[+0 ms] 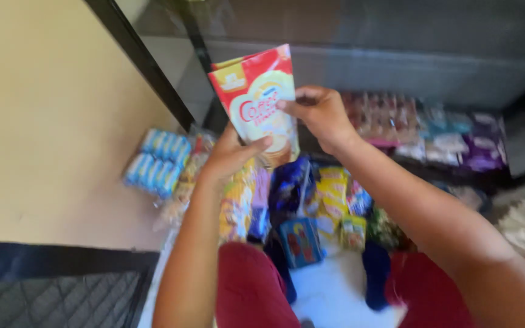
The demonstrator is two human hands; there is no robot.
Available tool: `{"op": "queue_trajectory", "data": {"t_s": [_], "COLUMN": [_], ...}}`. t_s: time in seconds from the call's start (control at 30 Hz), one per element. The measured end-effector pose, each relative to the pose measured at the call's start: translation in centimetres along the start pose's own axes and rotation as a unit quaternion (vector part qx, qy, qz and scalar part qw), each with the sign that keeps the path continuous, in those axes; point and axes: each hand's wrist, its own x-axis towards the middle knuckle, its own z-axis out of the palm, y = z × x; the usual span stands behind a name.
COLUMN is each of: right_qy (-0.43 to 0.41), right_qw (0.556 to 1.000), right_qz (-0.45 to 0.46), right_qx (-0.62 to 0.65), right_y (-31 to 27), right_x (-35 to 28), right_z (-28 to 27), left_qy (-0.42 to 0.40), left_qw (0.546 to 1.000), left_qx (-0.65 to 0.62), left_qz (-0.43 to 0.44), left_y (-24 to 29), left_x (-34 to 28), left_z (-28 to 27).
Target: Organizing various food and household items on a shelf and floor storage area.
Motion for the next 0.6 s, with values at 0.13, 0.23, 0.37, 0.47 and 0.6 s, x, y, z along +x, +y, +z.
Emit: {"op": "queue_trajectory", "data": {"t_s": [0.13,0.23,0.37,0.47,0.6], "right_qy": [0.028,0.047,0.134,0.137,0.164], "right_qw": [0.999,0.993,0.958,0.953,0.914], "right_qz": [0.044,0.090,0.250,0.271,0.370], "right_qx": [0.001,0.061,-0.026,0.007,-0.017], "right_y": [4.9,8.5,14.1,20.5,27.4], "right_x": [-5.6,-9.1,-14.5,-16.1,-17.8], "right_z": [-4.5,-8.3,-11.1,-13.0,-13.2], "left_qy": [-0.035,-0.057,-0.071,-0.046,0.044], "left_qw": [0.999,0.996,0.982,0.970,0.934], "left_qx": [-0.024,-0.037,-0.045,-0.053,-0.047], "left_qz": [-0.026,-0.057,-0.169,-0.234,-0.351], "left_y": [-6.7,-9.3,-13.7,-18.9,-26.6], "left_x": [-3.6,-5.5,-9.4,-10.6,-13.4], "left_z": [5.1,9.4,12.9,14.2,15.8]}}
